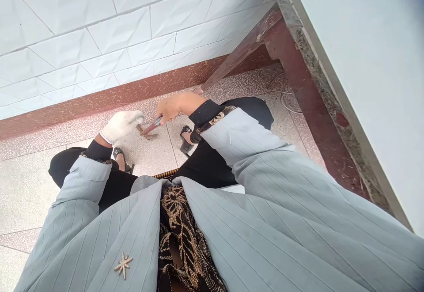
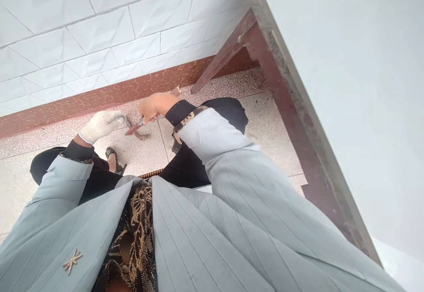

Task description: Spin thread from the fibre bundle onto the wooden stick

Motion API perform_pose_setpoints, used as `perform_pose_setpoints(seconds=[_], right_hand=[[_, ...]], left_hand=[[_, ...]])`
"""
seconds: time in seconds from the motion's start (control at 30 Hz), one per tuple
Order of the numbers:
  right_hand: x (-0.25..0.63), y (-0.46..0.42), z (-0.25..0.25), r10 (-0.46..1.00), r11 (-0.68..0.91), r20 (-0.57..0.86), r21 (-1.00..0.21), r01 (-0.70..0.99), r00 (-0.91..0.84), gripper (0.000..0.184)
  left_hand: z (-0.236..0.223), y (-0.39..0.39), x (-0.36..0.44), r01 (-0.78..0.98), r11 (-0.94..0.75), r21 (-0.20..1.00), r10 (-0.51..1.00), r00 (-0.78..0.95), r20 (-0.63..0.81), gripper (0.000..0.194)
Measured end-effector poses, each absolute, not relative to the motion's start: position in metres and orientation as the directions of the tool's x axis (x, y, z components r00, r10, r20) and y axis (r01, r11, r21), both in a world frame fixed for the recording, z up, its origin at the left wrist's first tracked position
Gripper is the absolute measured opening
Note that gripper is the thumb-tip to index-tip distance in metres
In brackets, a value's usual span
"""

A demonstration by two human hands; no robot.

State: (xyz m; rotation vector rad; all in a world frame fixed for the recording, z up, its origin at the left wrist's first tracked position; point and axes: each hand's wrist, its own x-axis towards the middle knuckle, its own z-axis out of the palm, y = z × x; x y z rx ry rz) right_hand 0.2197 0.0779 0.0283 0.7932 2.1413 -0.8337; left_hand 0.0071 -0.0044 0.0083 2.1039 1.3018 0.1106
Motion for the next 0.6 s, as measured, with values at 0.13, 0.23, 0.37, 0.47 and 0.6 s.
perform_pose_setpoints(seconds=[0.13, 0.23, 0.37, 0.47, 0.6], right_hand=[[0.223, 0.076, 0.033, -0.036, 0.5, -0.706, -0.625, 0.599, -0.707, 0.02], [0.236, 0.085, 0.049, 0.01, 0.309, -0.465, -0.84, 0.445, -0.885, 0.018], [0.249, 0.097, 0.062, 0.655, -0.053, -0.283, -0.942, 0.331, -0.701, 0.029], [0.247, 0.101, 0.055, 0.791, -0.066, -0.353, -0.861, 0.504, -0.499, 0.027], [0.233, 0.097, 0.039, 0.729, 0.315, -0.456, -0.439, 0.842, -0.511, 0.018]], left_hand=[[0.008, -0.001, 0.0, 0.753, -0.253, 0.608, 0.835, 0.487, -0.257, 0.031], [0.011, -0.002, 0.001, 0.716, -0.194, 0.671, 0.856, 0.457, -0.24, 0.03], [0.014, -0.004, 0.009, 0.693, -0.163, 0.702, 0.884, 0.418, -0.207, 0.033], [0.012, -0.005, 0.016, 0.658, -0.201, 0.726, 0.839, 0.498, -0.22, 0.033], [0.011, -0.008, 0.021, 0.683, -0.257, 0.684, 0.786, 0.56, -0.263, 0.033]])
